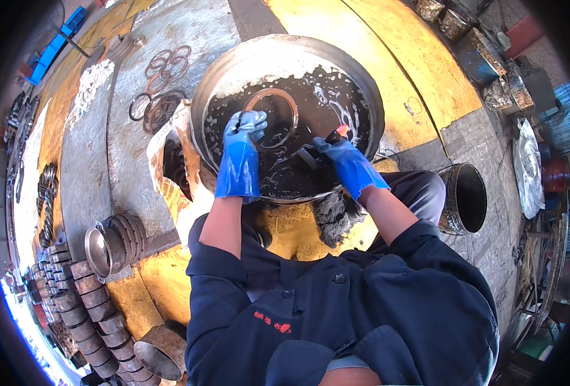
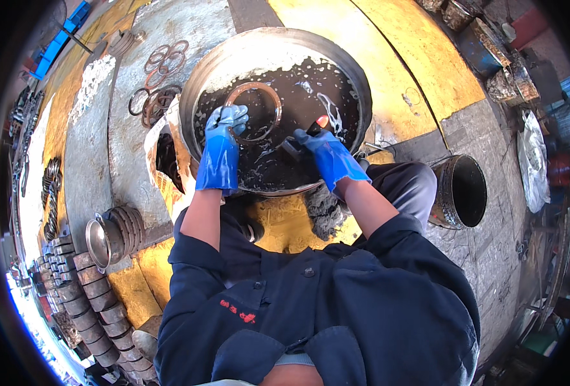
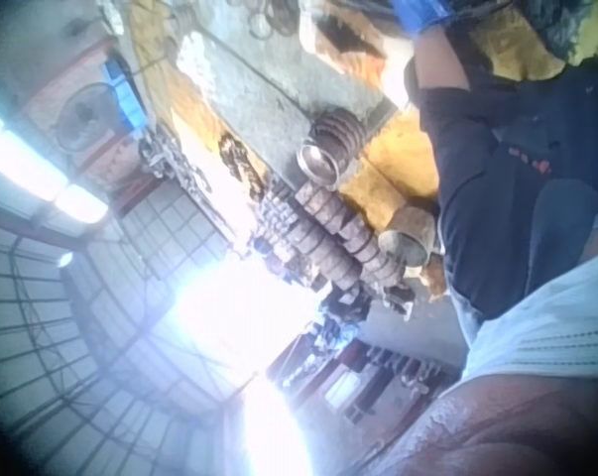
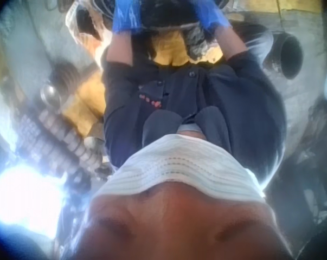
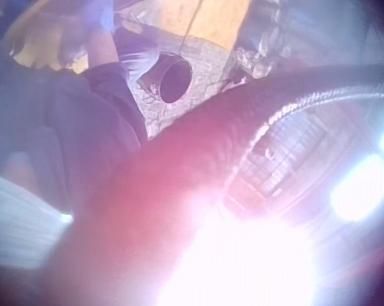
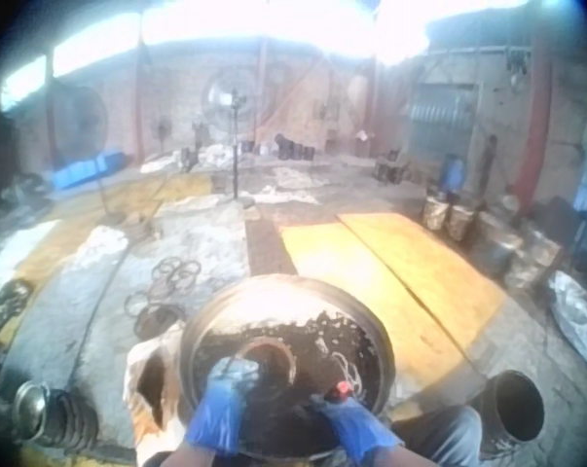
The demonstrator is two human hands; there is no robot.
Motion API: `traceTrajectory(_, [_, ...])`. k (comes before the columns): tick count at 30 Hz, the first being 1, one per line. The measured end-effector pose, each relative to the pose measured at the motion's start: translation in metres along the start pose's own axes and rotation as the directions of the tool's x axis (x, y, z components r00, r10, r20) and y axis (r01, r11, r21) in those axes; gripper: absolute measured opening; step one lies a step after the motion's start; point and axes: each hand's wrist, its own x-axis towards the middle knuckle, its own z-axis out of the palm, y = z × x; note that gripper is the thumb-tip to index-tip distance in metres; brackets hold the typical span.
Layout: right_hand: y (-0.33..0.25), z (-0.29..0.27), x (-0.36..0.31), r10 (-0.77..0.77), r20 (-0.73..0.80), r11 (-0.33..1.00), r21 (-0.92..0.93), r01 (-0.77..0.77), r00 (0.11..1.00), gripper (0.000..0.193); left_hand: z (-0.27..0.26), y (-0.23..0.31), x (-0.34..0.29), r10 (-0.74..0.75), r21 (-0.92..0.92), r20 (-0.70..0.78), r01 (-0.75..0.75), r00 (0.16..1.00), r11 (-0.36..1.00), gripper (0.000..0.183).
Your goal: The person cleans metal rings using a brush while they are submerged in a large basin of dark liquid.
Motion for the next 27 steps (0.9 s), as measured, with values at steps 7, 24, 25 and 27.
traceTrajectory(7, [-0.058, 0.011, -0.033, 0.076, 0.185, 0.994, 0.067, -0.09, 0.98, 0.039, -0.004, -0.006, -0.01, -0.256, -0.395, 0.048, 0.254, 0.966, 0.883, 0.027])
traceTrajectory(24, [0.006, -0.003, 0.026, -0.439, 0.177, 0.633, -0.635, 0.443, 0.881, 0.029, 0.014, 0.0, -0.017, -0.162, 0.817, 0.573, -0.546, 0.803, 0.185, 0.032])
traceTrajectory(25, [0.037, -0.055, 0.047, -0.278, 0.036, 0.903, -0.33, 0.274, 0.96, 0.029, 0.046, -0.014, -0.006, -0.042, 0.771, 0.566, -0.511, 0.823, 0.38, 0.031])
traceTrajectory(27, [0.018, -0.026, 0.032, -0.16, -0.035, 0.835, -0.537, 0.117, 0.986, 0.024, 0.011, 0.002, -0.015, -0.027, 0.78, 0.338, -0.264, 0.941, 0.568, 0.031])
